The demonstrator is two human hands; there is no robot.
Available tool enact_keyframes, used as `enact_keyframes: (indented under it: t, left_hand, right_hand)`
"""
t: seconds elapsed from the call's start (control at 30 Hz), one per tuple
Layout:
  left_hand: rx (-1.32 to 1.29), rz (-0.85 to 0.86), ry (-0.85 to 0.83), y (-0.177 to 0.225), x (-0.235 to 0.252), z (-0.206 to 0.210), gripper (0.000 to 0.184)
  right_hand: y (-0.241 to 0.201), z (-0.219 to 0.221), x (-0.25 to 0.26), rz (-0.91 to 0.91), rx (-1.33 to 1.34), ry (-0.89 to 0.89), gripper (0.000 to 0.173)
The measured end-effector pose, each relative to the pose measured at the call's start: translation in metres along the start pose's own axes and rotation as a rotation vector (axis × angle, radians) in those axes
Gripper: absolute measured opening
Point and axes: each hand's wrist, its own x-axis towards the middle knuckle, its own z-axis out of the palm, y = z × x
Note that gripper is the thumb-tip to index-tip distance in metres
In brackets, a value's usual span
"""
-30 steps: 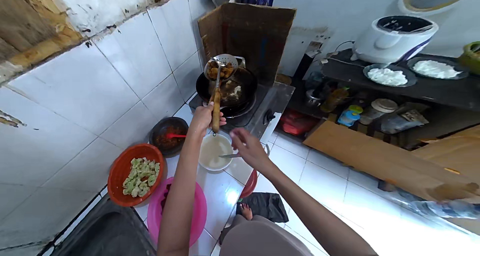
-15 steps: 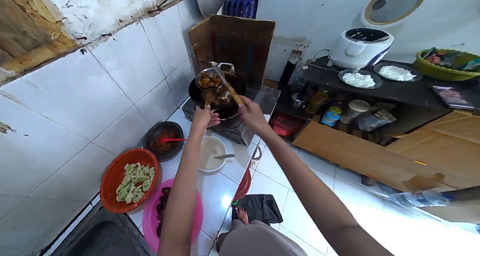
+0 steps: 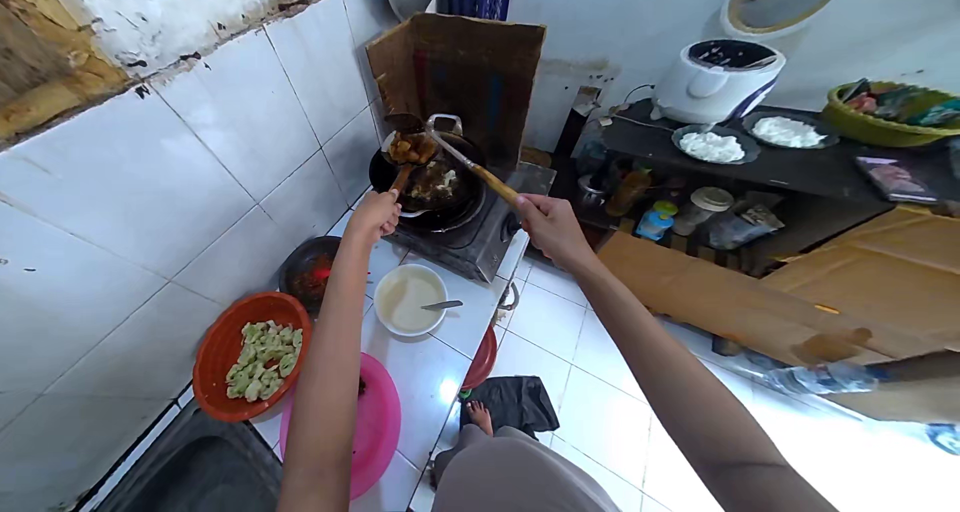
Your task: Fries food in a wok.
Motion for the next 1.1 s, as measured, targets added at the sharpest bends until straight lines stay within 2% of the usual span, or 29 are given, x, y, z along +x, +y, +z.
enact_keyframes:
  t: [0.23, 0.4, 0.73, 0.93, 1.03, 1.1]
  left_hand:
    - [-0.069, -0.002, -0.024, -0.003, -0.003, -0.008, 0.034]
    - [-0.126, 0.05, -0.013, -0.005, -0.013, -0.019, 0.035]
    - [-0.103, 0.03, 0.009, -0.005, -0.012, -0.019, 0.034]
    - [-0.085, 0.034, -0.001, -0.004, -0.013, -0.02, 0.034]
    - [-0.106, 0.042, -0.009, 0.0, -0.011, -0.019, 0.034]
    - [-0.098, 0.033, -0.012, -0.003, -0.011, -0.019, 0.033]
  right_hand:
    - [0.002, -0.004, 0.008, -0.055, 0.03, 0.053, 0.033]
    - [0.015, -0.009, 0.008, -0.186, -0.045, 0.115, 0.033]
    - [0.028, -0.009, 0.01, 0.02, 0.106, 0.095, 0.031]
    - [0.027, -0.011, 0.005, 0.013, 0.136, 0.078, 0.03]
    - [0.022, -0.011, 0.002, -0.047, 0.18, 0.116, 0.03]
    - [0.026, -0.01, 0.001, 0.001, 0.198, 0.125, 0.03]
